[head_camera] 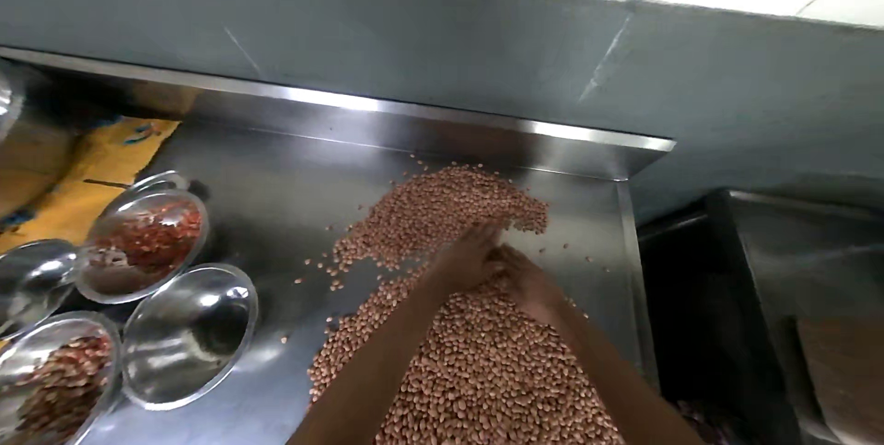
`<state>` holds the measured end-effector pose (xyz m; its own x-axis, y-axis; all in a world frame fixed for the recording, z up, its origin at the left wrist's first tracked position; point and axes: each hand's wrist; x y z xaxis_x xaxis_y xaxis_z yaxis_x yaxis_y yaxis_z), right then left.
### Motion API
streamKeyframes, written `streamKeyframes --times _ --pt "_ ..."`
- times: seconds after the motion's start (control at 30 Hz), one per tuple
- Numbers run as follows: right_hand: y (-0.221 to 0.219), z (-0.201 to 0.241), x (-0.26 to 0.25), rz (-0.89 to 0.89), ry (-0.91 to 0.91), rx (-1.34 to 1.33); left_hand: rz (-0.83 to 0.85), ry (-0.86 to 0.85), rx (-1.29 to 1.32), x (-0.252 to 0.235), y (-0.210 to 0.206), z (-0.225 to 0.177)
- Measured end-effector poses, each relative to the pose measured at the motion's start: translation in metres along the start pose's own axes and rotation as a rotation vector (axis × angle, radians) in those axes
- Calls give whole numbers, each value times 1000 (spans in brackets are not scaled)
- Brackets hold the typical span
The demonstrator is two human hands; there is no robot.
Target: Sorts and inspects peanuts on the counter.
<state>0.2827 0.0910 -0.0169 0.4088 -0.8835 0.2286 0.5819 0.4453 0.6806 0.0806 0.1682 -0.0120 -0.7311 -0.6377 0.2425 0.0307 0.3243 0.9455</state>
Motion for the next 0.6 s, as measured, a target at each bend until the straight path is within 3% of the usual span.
streamKeyframes --times 0.1,0.17,0.33,0.47,0.6 --pt "9 -10 13 -387 132 -70 39 -58 -47 -2 -12 -4" --pt "26 -23 4 -516 86 -29 62 -86 1 4 -13 -13" --pt "57 -45 -37 -335 -124 73 109 -96 2 14 -9 -20" --pt "19 -36 -38 -188 -84 158 -38 72 137 5 -4 -8" --pt "-11 -15 -11 -150 -60 86 -117 37 16 -18 3 1"
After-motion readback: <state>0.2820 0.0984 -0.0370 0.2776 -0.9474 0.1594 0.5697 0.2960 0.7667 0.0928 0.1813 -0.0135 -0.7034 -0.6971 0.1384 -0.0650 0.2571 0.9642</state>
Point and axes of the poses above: each hand's wrist, its own x-axis away from the middle knuckle, its own y-axis out of the back of the hand, z = x × y, and after that the axes turned 15 degrees about -x, right-handed
